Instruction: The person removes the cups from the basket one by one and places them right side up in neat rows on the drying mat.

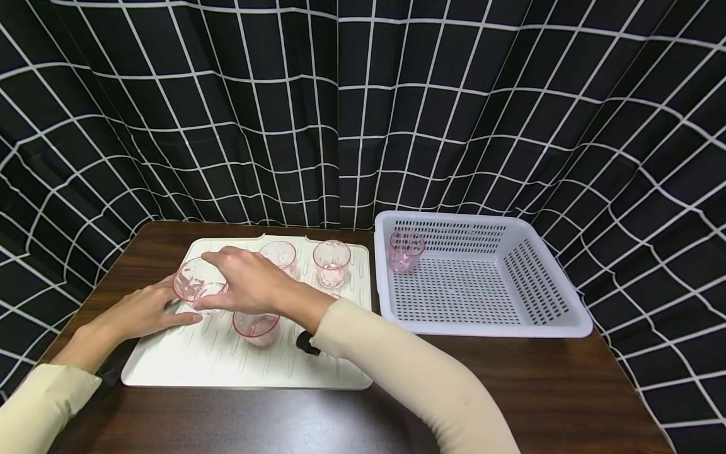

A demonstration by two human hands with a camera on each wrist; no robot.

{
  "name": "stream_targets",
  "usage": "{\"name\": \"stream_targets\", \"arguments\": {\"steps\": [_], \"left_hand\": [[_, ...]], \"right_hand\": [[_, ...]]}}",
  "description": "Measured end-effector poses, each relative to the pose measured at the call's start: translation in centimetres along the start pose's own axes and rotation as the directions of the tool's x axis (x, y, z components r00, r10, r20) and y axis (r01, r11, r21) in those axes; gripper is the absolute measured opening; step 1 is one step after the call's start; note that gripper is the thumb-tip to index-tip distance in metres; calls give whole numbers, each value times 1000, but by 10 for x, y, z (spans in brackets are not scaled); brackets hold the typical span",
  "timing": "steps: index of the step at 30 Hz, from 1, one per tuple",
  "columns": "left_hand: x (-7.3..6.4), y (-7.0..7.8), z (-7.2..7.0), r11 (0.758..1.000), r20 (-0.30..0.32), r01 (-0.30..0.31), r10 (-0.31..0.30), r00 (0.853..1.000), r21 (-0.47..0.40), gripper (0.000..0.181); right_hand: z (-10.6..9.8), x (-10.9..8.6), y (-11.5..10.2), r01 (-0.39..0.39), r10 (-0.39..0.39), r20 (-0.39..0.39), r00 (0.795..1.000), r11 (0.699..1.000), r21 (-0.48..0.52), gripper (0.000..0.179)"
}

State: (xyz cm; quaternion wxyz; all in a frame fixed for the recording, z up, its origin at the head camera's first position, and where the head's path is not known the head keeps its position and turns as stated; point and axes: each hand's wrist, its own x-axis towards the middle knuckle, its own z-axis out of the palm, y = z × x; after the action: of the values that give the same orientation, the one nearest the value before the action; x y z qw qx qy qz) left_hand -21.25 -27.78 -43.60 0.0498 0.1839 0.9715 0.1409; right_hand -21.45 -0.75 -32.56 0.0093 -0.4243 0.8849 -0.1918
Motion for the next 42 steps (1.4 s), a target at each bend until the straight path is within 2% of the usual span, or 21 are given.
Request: {"name": "stream_targets", "arguments": {"steps": [5,10,16,27,35,42], "left_hand": [[-1,-1,-1,1000,-18,-15,15,1000,3,78],[-1,-3,0,1000,-1,-18,18,1000,1,69],[-1,-3,-1,1000,20,-9,8,1000,14,78],[-1,-1,-1,1000,22,1,-1,1000,21,73],[0,-1,0,1000,18,-7,6,1000,22,76],[0,-1,1,1000,18,-5,4,1000,26,77]], "right_hand": [[12,3,-4,1,1,72,997,1000,-18,76],[25,3,-7,14,-11,118,993,1000,-22,73],[36,2,-10,-13,23,160,987,998,-63,76],[40,1,-11,-66,87,203,975,992,-109,75],[21,-5,-11,-60,75,210,975,995,-77,76],[-23,-18,-2,-56,56,109,992,998,-5,78]]}}
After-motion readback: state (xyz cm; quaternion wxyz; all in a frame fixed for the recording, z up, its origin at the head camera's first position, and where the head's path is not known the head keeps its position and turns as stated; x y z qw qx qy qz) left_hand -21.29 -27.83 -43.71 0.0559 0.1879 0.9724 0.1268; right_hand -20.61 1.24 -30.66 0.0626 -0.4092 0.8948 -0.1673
